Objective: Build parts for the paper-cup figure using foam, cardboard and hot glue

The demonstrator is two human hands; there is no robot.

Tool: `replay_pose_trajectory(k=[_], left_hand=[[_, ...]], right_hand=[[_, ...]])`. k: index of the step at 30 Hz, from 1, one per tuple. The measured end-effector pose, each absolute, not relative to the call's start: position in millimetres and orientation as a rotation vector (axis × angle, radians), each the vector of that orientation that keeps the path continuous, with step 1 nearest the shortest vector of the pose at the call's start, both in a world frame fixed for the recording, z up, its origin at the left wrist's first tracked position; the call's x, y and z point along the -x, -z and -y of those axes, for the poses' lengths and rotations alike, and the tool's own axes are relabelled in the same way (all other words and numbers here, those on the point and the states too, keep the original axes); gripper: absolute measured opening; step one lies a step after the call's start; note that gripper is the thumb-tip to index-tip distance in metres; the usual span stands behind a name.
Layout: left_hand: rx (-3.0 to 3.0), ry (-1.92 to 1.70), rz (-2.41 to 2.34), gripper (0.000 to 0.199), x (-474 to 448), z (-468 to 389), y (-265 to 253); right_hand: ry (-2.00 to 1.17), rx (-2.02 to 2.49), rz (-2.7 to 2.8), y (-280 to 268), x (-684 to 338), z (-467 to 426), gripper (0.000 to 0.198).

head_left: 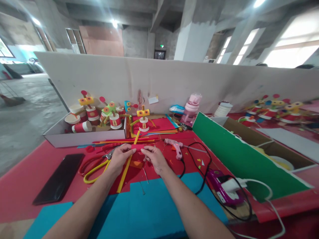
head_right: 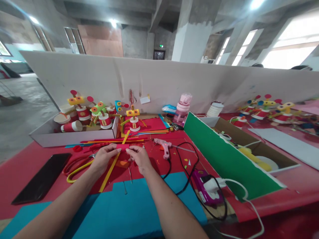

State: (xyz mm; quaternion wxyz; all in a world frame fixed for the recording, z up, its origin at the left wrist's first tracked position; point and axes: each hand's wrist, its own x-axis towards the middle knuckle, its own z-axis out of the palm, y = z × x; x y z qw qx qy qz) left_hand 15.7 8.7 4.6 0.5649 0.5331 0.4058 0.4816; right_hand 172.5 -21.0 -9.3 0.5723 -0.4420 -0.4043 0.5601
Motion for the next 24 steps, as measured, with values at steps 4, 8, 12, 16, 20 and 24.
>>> replay_pose_trajectory(k=[4, 8, 12, 16, 20, 24], left_hand=[[-1.261, -1.126, -0.951, 0.029, -15.1, -8.0, -7.2], [-1.368, -1.156, -1.008, 0.026, -15.6, -7.3, -9.1], [-1.375, -1.188, -1.010, 0.023, -15.8, -7.4, -6.0], [-1.298, -1.160, -0.941, 0.024, -14.1, -8.1, -2.2], [-1.234, -1.075, -0.884, 0.026, -12.0, -9.9, -1.2], [-1.247, -1.047, -0.885, 0.028, -11.1, -12.2, -0.8]], right_hand=[[-1.251, 1.048, 0.955, 9.1, -173.2, 20.7, 0.026], [-1.199, 1.072, 0.977, 7.2, -170.7, 22.2, 0.026], [-1.161, 1.080, 1.050, 7.5, -167.7, 24.1, 0.022], [-1.170, 1.074, 1.064, 9.7, -167.0, 24.1, 0.022], [-1.161, 1.095, 1.027, 7.8, -168.3, 23.9, 0.024], [-1.189, 1.096, 0.969, 5.7, -169.7, 23.7, 0.024]])
